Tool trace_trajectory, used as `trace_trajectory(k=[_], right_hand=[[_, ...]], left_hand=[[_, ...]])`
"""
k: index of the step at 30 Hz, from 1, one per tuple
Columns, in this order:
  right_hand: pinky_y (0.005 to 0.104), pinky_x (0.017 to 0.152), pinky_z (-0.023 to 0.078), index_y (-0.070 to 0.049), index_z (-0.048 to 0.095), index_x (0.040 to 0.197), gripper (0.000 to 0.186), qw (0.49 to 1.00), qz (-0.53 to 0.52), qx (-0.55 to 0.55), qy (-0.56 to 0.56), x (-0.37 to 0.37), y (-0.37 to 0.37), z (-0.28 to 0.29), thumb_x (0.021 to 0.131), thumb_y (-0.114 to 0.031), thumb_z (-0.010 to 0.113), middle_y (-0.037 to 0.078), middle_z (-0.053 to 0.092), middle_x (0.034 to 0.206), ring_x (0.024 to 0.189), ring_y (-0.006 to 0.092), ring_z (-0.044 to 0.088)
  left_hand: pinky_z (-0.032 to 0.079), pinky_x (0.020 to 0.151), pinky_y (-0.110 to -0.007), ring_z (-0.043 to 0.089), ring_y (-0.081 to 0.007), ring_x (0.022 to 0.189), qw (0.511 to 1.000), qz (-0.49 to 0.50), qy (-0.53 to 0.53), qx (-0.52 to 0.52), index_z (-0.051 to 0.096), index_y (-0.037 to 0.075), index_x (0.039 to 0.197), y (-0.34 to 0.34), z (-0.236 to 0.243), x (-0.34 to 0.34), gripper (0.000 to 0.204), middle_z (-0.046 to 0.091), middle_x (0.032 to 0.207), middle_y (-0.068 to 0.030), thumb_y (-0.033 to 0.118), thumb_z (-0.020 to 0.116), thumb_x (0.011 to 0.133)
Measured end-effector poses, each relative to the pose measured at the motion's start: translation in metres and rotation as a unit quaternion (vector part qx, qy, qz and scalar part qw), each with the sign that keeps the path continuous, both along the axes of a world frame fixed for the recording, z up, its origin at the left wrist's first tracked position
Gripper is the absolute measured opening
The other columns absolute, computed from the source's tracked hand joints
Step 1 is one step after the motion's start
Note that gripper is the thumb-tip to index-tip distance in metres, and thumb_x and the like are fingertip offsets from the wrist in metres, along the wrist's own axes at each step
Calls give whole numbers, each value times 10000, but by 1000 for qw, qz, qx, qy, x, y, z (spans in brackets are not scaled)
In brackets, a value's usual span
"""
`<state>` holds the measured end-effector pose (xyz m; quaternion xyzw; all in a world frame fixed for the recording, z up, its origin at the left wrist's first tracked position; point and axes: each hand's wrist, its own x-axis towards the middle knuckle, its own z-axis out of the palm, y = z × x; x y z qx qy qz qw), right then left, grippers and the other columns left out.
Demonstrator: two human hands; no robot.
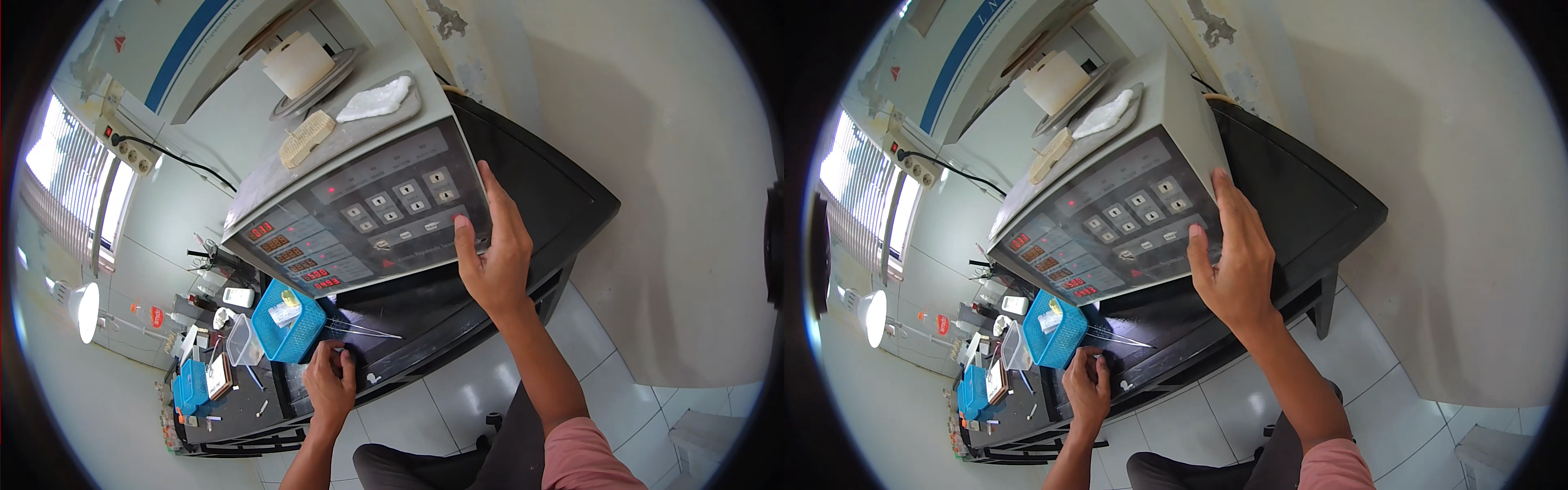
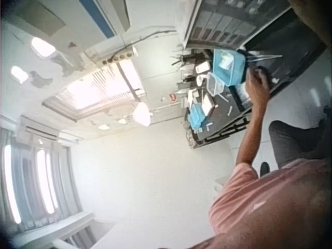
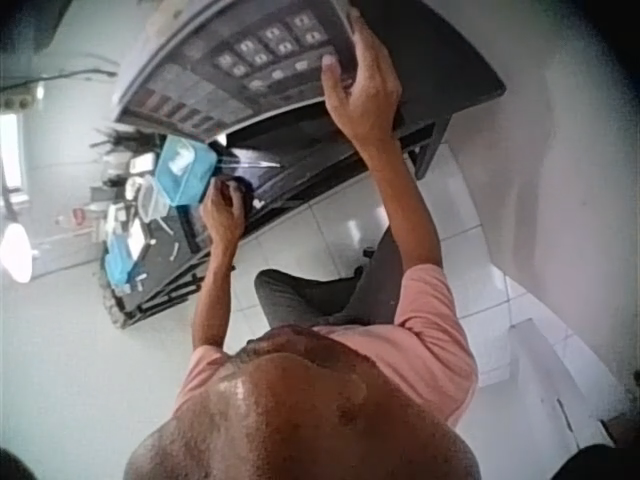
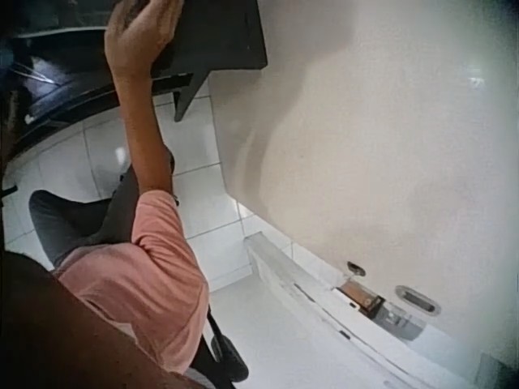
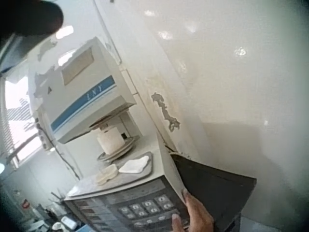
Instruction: The recorder applies staining liquids to a dental crown model using a microbrush and then places the model on a ceramic tray into a porcelain furnace.
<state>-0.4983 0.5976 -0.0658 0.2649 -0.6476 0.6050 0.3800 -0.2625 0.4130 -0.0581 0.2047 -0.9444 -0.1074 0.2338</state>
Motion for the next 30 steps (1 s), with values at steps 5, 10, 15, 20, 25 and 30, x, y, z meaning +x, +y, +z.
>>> trace_trajectory(k=[5,10,15,20,25,30], right_hand=[[439,1023,480,97,431,1418,570,1000,1,6,-13,2,1,0,905,-75,609,286,560,1348,1221,416,582],[442,1027,478,94,431,1420,573,1000,-1,14,-16,1,0,0,904,-77,614,284,556,1356,1228,412,579],[446,1028,477,93,430,1421,575,1000,-2,16,-18,1,2,2,903,-74,615,280,555,1359,1232,414,576],[441,1021,480,78,428,1429,570,1000,-8,19,-15,1,0,1,910,-64,616,265,565,1352,1225,400,582],[438,1014,483,66,430,1434,560,1000,-7,20,-23,1,1,1,922,-62,617,256,572,1345,1219,389,586],[435,1006,489,61,434,1433,557,999,-14,24,-23,2,-1,1,930,-78,628,253,575,1342,1215,386,589]], left_hand=[[397,511,-376,536,-251,510,1000,1,-4,5,600,12,950,-1,-1,2,97,538,629,-98,83,620,888],[398,511,-380,534,-254,510,1000,4,-5,5,599,13,952,-1,-1,1,102,534,626,-98,85,624,884],[398,510,-379,533,-252,507,1000,-7,0,4,600,14,950,-2,-1,0,96,528,622,-97,77,626,881],[399,503,-373,524,-245,497,1000,-4,3,7,599,12,948,-2,-1,0,94,519,615,-94,71,626,880],[399,503,-371,524,-245,497,1000,-6,3,8,600,9,945,-1,0,0,94,520,618,-97,72,626,880],[401,506,-367,529,-245,505,1000,-3,0,7,603,8,951,-2,-1,2,101,526,625,-99,74,628,879]])
